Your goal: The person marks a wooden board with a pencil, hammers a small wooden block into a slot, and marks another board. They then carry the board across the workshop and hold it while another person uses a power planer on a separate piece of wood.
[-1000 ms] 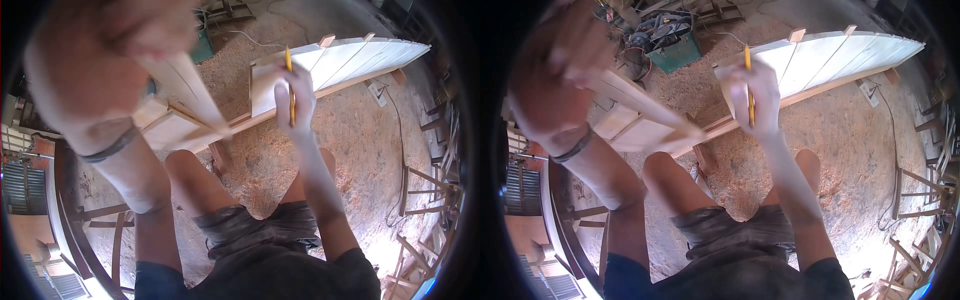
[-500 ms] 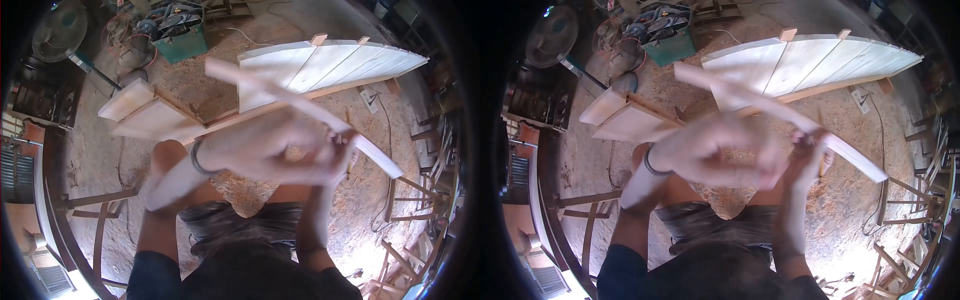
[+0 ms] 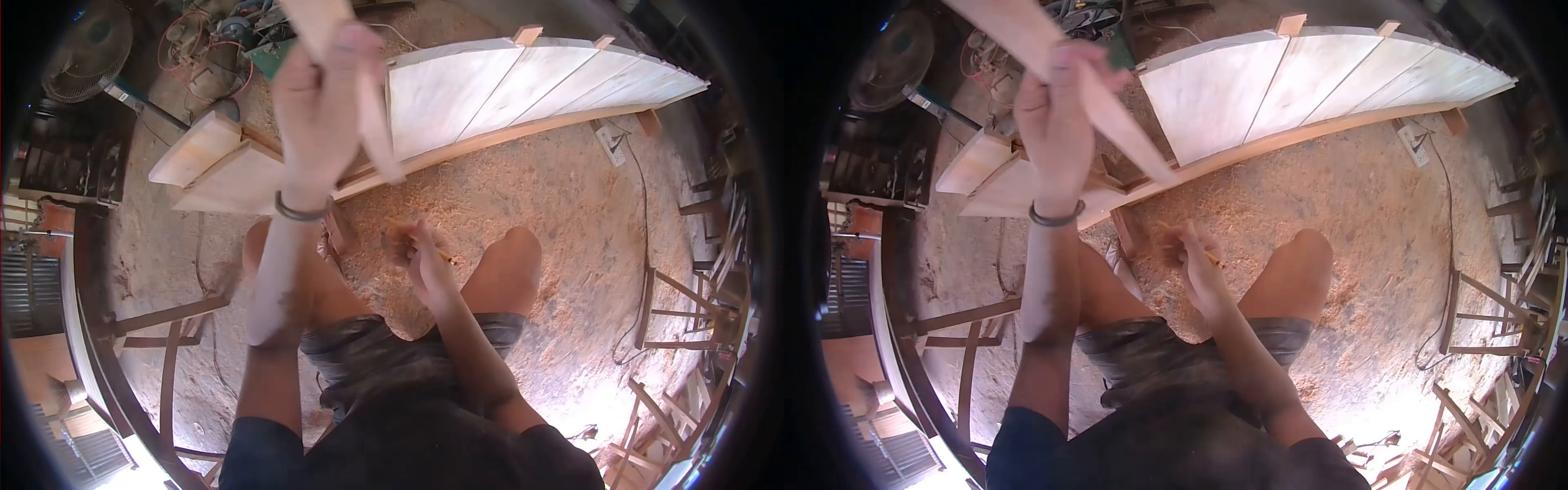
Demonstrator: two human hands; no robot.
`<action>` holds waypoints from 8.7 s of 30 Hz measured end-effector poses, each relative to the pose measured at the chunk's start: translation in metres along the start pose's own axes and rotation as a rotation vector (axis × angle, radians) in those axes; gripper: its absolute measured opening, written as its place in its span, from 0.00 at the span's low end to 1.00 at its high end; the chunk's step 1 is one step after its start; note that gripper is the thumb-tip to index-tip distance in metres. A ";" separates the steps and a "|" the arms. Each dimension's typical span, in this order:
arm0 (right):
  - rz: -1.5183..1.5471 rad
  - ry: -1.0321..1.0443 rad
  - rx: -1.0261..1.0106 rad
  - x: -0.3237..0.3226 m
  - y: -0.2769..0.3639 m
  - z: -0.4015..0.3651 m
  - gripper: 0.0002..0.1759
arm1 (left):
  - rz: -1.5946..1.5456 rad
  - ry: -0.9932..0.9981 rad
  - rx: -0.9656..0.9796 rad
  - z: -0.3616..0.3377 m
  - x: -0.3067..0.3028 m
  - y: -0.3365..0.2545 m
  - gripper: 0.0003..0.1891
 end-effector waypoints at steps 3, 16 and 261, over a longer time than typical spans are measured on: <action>-0.066 -0.146 0.063 -0.031 -0.018 -0.003 0.21 | 0.067 -0.061 0.003 -0.001 -0.029 0.037 0.14; -0.070 -0.512 -0.119 -0.177 0.019 -0.016 0.20 | 0.076 -0.345 -0.217 -0.044 -0.078 0.184 0.22; -1.396 0.400 -1.230 0.259 0.246 0.049 0.05 | 0.380 -0.265 -0.448 -0.168 -0.062 0.324 0.29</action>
Point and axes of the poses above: each hand's wrist, its own z-axis towards the middle knuckle, its own x-axis out of the palm, y = z × x, the point moved 9 cm from there along z, towards the middle knuckle, and after that the axes turned 2 degrees about -z, right-handed, at the moved point
